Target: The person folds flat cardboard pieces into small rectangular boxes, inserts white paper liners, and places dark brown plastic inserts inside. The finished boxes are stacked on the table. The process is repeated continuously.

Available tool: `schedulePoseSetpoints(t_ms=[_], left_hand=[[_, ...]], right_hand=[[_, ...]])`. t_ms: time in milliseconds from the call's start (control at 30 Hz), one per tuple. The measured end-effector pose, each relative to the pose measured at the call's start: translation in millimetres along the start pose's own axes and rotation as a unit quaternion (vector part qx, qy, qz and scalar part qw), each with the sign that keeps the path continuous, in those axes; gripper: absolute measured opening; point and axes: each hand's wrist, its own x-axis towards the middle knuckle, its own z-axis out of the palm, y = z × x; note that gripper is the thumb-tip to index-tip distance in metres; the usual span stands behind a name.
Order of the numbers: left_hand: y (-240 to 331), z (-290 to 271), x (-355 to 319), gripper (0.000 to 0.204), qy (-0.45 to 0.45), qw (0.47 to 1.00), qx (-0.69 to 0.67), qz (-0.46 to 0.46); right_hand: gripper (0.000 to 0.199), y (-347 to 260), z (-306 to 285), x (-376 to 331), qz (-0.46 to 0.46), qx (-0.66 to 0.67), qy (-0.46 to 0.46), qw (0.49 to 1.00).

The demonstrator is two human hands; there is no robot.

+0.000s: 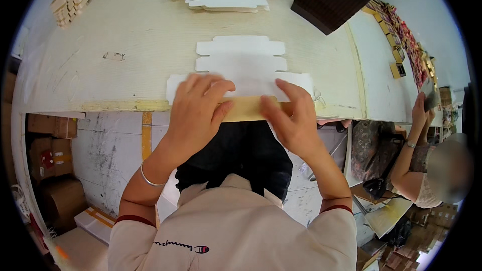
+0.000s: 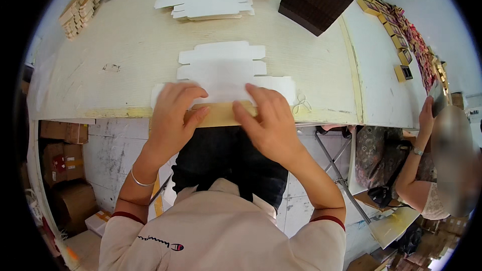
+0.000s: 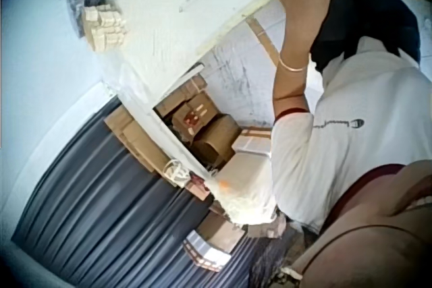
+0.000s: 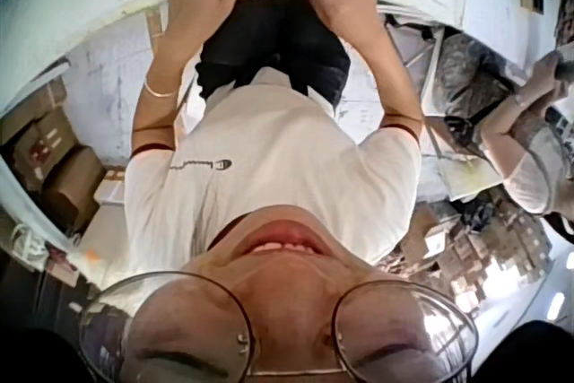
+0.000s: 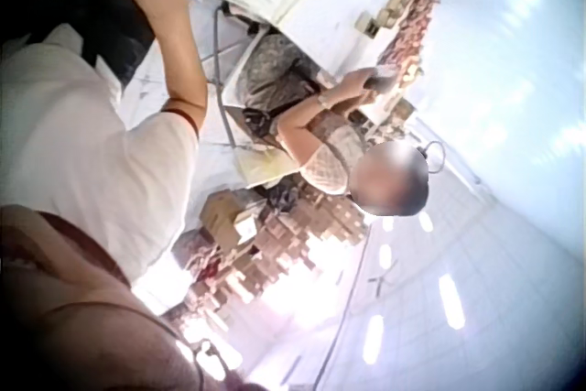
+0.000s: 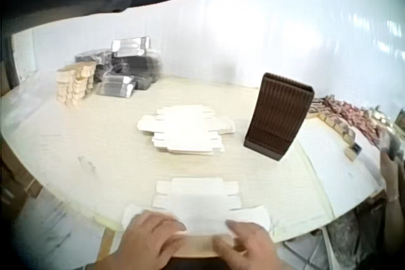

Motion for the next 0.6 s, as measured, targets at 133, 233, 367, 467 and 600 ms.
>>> schedulePoseSetpoints(t_ms=[133,233,367,467,600], left_hand=[[-1,-4,-6,0.016,-0.018,0.988,0.084,0.131],[0,-2,-9,0.013,-0.035,0.986,0.081,0.145],[-5,-9,8,0.013,-0.116,0.989,0.047,0.074],[-8,-8,26,0.013,-0.149,0.985,0.072,0.039],[22,-19,16,0.023,0.002,0.97,0.226,0.087]], right_hand=[[0.032,-3,7,-9,-0.067,-0.012,-0.016,0.998],[0.025,-3,8,-7,-0.042,0.017,-0.043,0.998],[0.013,-1,4,19,0.05,0.082,-0.132,0.987],[0.007,12,2,40,0.112,0.148,-0.193,0.963],[0.01,12,-2,46,0.208,0.221,-0.222,0.926]])
